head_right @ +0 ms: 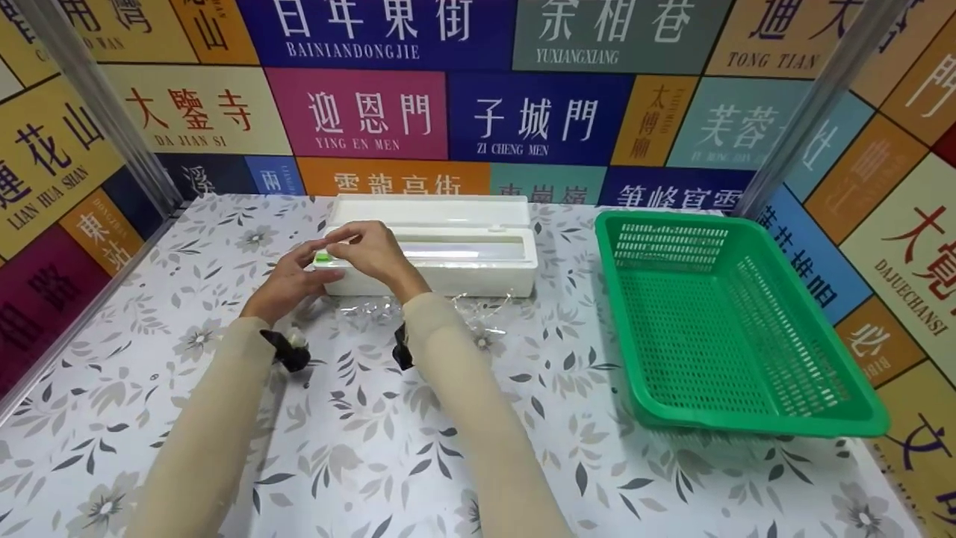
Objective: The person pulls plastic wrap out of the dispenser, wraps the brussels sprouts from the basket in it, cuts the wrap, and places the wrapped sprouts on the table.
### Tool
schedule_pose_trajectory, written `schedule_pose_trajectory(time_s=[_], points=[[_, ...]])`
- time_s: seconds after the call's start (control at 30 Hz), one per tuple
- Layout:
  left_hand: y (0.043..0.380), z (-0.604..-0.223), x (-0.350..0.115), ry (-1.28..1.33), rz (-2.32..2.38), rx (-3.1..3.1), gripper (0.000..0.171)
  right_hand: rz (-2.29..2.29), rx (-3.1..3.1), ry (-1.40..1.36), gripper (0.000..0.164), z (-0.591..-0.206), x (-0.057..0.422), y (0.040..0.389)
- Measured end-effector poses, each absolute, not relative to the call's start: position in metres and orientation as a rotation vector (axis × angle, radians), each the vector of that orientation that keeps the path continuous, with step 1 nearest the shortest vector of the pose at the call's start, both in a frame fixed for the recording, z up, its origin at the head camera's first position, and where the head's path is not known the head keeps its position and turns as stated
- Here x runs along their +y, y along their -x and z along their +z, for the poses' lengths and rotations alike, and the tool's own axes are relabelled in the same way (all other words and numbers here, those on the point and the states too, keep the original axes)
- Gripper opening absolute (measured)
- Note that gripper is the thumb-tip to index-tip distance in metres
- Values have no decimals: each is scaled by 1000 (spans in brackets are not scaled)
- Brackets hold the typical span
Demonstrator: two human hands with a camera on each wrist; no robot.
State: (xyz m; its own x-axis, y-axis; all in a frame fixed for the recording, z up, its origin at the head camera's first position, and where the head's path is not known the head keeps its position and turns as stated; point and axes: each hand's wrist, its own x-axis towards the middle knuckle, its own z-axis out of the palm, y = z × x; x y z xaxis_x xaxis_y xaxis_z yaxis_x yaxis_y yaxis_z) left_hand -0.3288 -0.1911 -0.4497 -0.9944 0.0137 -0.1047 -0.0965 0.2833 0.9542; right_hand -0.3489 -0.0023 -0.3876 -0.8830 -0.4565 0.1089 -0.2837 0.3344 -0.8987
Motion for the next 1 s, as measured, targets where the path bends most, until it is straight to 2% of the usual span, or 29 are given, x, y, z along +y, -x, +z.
schedule_pose_trajectory(time_s=[0.57,1.0], points=[[331,-442,-201,92,1688,2468,67,-1356,2589,667,28,-394,-20,355],[329,-447,-205,-24,1717,2519,63,-1285,2673,617,18,-402,-33,353]])
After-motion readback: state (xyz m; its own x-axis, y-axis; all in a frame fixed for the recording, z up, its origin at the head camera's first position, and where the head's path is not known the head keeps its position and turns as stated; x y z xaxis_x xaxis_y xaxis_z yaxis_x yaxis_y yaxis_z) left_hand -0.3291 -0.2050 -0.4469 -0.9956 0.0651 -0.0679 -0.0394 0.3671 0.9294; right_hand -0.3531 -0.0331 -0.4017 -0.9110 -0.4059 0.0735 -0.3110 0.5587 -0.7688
